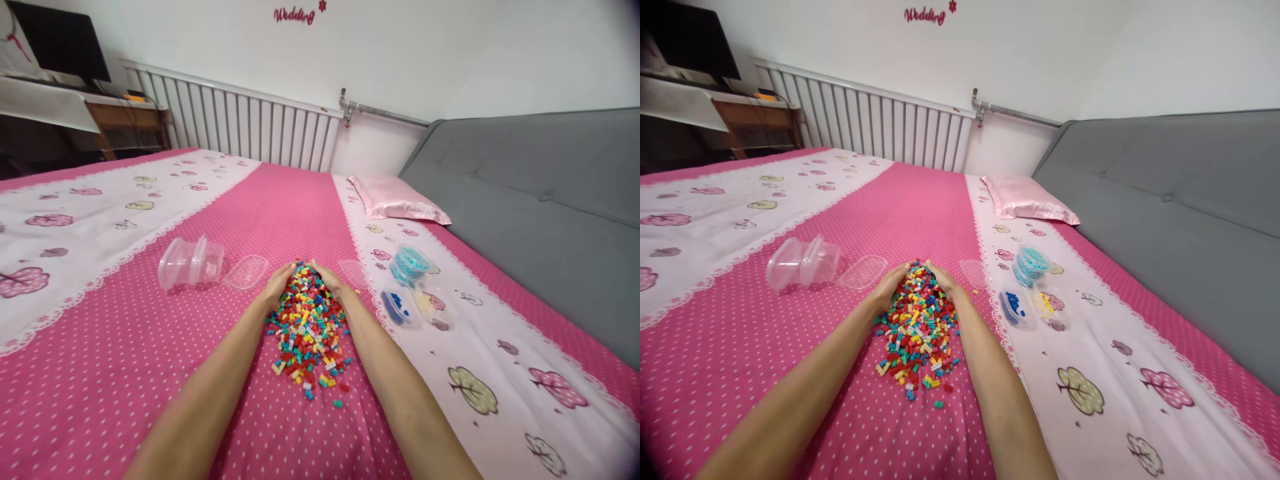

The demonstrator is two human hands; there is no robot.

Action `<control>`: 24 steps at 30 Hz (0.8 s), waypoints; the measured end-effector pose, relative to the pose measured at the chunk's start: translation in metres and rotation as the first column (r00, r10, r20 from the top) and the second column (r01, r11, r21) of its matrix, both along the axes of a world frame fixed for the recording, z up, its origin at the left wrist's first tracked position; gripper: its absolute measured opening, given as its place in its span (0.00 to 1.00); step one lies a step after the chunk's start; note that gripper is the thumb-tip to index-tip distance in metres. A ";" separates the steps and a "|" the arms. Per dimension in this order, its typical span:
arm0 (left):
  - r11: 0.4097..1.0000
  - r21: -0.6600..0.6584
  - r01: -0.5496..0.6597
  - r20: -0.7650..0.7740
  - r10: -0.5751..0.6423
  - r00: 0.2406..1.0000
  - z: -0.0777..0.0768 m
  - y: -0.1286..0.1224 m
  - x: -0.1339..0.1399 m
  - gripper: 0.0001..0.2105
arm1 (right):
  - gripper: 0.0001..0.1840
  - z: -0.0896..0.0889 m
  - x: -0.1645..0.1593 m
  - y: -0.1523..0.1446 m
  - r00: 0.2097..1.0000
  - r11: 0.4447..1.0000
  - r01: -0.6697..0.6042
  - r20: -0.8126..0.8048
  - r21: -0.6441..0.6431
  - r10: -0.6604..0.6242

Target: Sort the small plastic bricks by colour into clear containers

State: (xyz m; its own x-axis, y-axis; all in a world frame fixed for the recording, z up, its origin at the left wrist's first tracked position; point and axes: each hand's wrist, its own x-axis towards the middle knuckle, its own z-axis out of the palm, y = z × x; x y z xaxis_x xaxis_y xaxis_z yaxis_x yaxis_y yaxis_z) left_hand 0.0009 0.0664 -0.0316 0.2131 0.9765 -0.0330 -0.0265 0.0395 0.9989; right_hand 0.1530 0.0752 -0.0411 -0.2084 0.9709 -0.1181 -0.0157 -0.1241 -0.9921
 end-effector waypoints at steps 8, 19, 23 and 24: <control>0.984 0.105 0.147 0.081 -0.156 0.984 0.027 -0.055 -0.009 0.22 | 0.27 0.024 -0.002 -0.062 0.982 0.982 -0.103 -0.139 0.156 0.125; 0.971 0.165 0.171 -0.172 -0.143 0.975 0.058 -0.114 -0.039 0.25 | 0.26 0.026 0.031 -0.116 0.959 0.903 0.266 0.006 0.337 -0.285; 0.943 0.143 -0.299 -0.240 0.327 0.914 0.030 -0.133 -0.060 0.25 | 0.30 0.004 0.051 -0.127 0.870 0.863 0.441 0.118 0.247 -0.478; 0.910 0.126 -0.395 -0.275 0.414 0.868 0.020 -0.136 -0.063 0.26 | 0.31 -0.002 0.053 -0.128 0.842 0.849 0.470 0.163 0.242 -0.514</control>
State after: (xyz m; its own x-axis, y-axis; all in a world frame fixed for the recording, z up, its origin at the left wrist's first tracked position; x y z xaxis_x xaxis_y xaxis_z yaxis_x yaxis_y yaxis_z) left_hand -0.0621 -0.0700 -0.0119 -0.2104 0.9771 0.0325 0.2636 0.0246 0.9643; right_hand 0.2064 -0.0529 -0.0435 0.3121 0.9459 0.0884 0.1893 0.0293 -0.9815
